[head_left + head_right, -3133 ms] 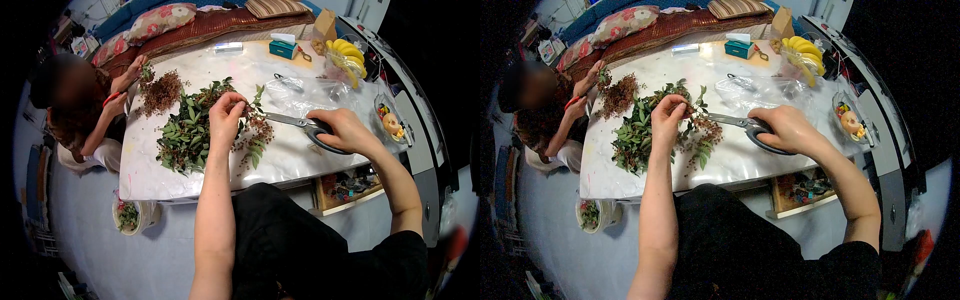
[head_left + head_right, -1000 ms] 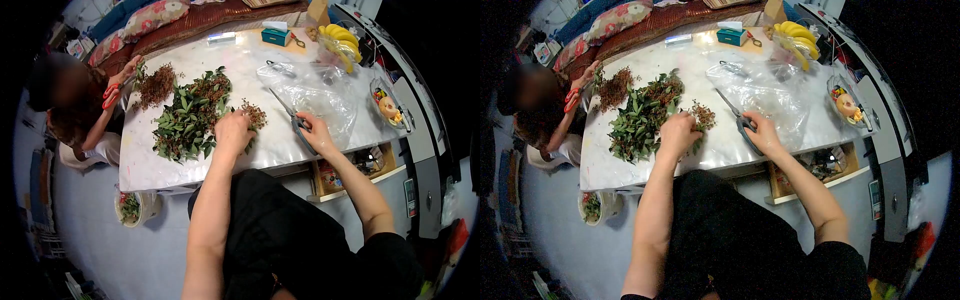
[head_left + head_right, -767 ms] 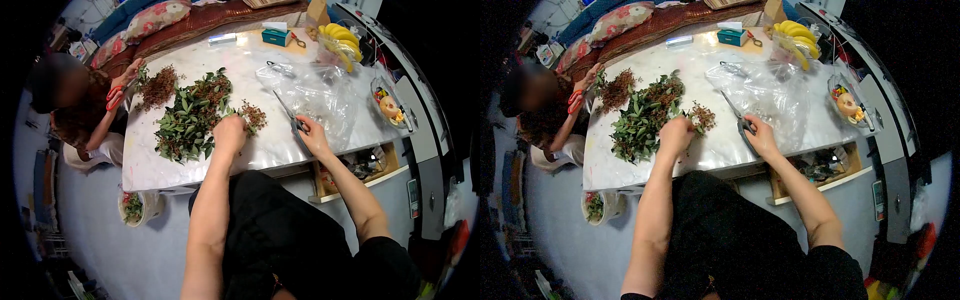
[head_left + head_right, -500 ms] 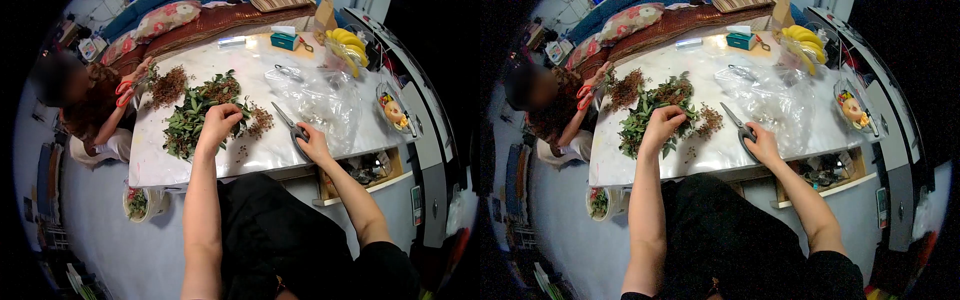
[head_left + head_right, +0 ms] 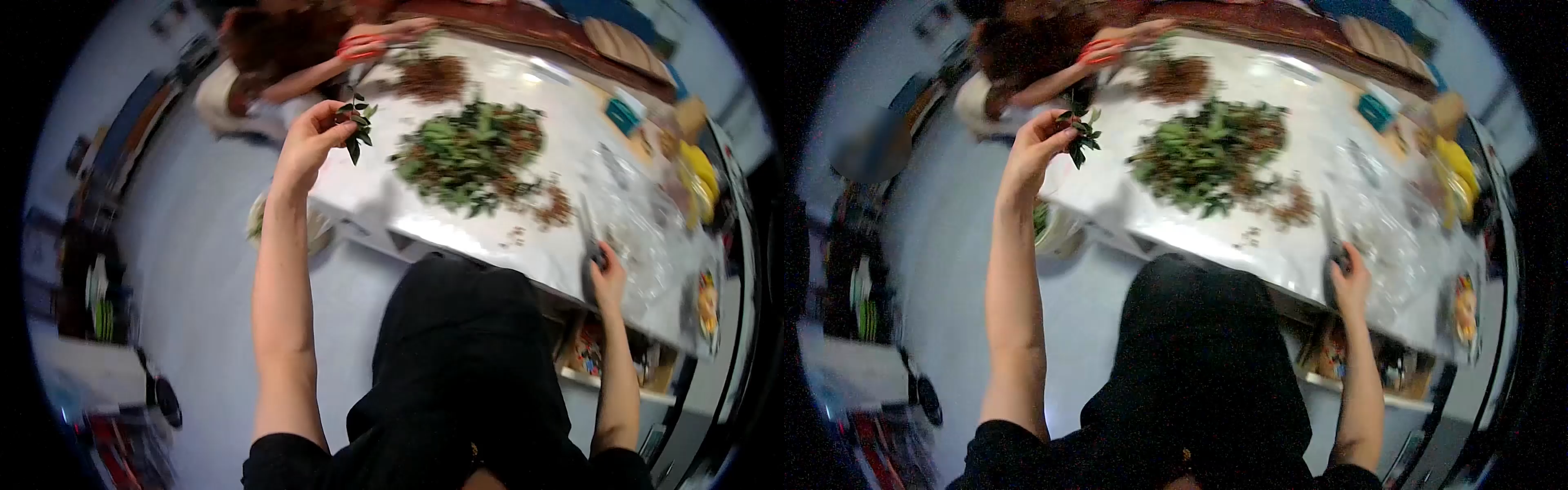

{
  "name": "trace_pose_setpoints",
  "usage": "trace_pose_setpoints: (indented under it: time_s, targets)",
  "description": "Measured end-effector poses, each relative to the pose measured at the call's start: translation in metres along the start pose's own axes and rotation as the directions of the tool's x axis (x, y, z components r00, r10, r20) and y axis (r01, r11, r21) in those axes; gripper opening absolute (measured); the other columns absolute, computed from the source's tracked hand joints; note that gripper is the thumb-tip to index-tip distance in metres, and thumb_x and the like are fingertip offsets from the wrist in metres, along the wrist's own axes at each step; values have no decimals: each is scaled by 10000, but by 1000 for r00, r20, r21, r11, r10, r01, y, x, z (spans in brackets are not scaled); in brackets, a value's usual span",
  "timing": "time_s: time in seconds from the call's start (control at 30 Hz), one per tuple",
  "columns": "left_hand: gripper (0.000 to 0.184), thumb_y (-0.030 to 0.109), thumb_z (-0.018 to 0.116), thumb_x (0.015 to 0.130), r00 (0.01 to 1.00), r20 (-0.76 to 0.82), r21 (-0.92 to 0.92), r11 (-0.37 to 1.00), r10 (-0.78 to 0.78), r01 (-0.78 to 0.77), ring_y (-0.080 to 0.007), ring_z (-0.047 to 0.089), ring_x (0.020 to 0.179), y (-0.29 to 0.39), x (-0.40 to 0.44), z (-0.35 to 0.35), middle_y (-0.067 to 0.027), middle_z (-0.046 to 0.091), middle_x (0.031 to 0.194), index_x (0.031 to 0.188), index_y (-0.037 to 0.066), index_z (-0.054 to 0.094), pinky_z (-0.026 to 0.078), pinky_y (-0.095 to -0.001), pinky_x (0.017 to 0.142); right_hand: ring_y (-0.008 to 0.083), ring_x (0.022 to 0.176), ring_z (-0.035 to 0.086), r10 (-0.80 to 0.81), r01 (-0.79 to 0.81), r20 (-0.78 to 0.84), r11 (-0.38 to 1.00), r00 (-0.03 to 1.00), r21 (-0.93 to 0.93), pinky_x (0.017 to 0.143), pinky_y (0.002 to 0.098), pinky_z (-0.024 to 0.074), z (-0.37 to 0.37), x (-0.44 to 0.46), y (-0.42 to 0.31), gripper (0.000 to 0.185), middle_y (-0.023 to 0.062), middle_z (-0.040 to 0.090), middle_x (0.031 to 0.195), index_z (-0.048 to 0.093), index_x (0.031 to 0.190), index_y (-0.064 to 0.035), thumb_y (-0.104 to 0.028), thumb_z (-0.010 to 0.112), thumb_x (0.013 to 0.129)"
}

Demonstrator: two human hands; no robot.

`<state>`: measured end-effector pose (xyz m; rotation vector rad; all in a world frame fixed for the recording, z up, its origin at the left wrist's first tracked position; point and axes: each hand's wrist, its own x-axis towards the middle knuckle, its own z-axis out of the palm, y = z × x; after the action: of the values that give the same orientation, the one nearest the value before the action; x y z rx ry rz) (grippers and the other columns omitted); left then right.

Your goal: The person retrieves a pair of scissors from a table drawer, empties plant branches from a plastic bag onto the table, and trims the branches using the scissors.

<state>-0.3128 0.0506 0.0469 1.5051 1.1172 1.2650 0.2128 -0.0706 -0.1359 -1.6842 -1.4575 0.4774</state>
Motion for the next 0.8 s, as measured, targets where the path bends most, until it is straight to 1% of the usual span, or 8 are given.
trace_pose_setpoints:
  time_s: [0.1, 0.23, 0.27, 0.37, 0.4, 0.5, 0.63, 0.8]
  targets:
    - [171, 29, 627, 830, 966, -252, 271, 955, -53, 123, -90, 585, 736, -33, -21, -93, -3, 652, 828, 998, -3, 634, 467, -256, 669, 237, 1108, 578, 56, -54, 66, 998, 996, -39, 966, 344, 433, -4, 3, 10, 484, 165, 610, 1189, 541, 1284, -7, -41, 598, 805]
    - [241, 68, 675, 724, 921, -389, 718, 636, 30, 282, -197, 650, 736, -127, -46, -207, -93, 697, 847, 957, 9, 665, 498, -314, 693, 232, 1147, 552, 23, -22, 79, 1000, 997, -17, 983, 337, 417, -7, 6, 23, 458, 149, 574, 1265, 533, 1288, 9, -27, 586, 834]
    - [325, 77, 678, 706, 901, -433, 755, 542, -11, 370, -276, 670, 838, -127, -54, -207, -140, 700, 940, 1028, 28, 672, 511, -357, 760, 219, 1139, 552, 16, -17, 74, 1000, 997, 7, 971, 328, 421, -7, 7, 26, 448, 147, 579, 1255, 532, 1283, 19, -17, 578, 839]
    - [413, 60, 681, 708, 914, -405, 831, 411, -15, 375, -313, 647, 977, -181, -69, -240, -161, 684, 1023, 1119, 44, 651, 499, -392, 863, 212, 1122, 559, 16, -15, 77, 1000, 997, -19, 959, 319, 425, -9, 6, 26, 441, 141, 586, 1243, 537, 1277, 20, -7, 572, 838]
    - [526, 37, 683, 706, 898, -425, 828, 353, -113, 436, -330, 582, 1114, -187, -72, -243, -176, 634, 1152, 1224, 66, 595, 458, -405, 956, 211, 1108, 566, 18, -18, 66, 1000, 998, -5, 955, 320, 426, -8, 6, 20, 443, 139, 592, 1231, 541, 1273, 20, -2, 568, 832]
    - [577, 14, 670, 713, 883, -464, 821, 339, -76, 460, -335, 543, 1167, -211, -74, -260, -187, 585, 1231, 1274, 75, 551, 438, -400, 980, 212, 1108, 567, -25, 26, 54, 1000, 998, -16, 945, 325, 436, -10, 5, 28, 437, 143, 594, 1227, 546, 1266, 23, -19, 577, 832]
    - [551, -3, 652, 711, 932, -358, 881, 355, 62, 314, -349, 537, 1152, -204, -60, -247, -196, 581, 1205, 1248, 65, 547, 424, -406, 998, 210, 1078, 584, -47, 48, 30, 998, 998, -30, 900, 325, 460, -6, 1, 30, 462, 135, 607, 1212, 564, 1266, -22, -41, 602, 806]
    - [326, 83, 695, 751, 926, -214, 843, 538, 313, 13, -293, 599, 968, -133, -1, -120, -122, 626, 1017, 1071, 67, 638, 467, -367, 864, 170, 808, 610, -2, -4, -45, 991, 999, -133, 730, 300, 484, 0, -6, -14, 452, 120, 663, 896, 586, 1215, -86, -85, 643, 767]
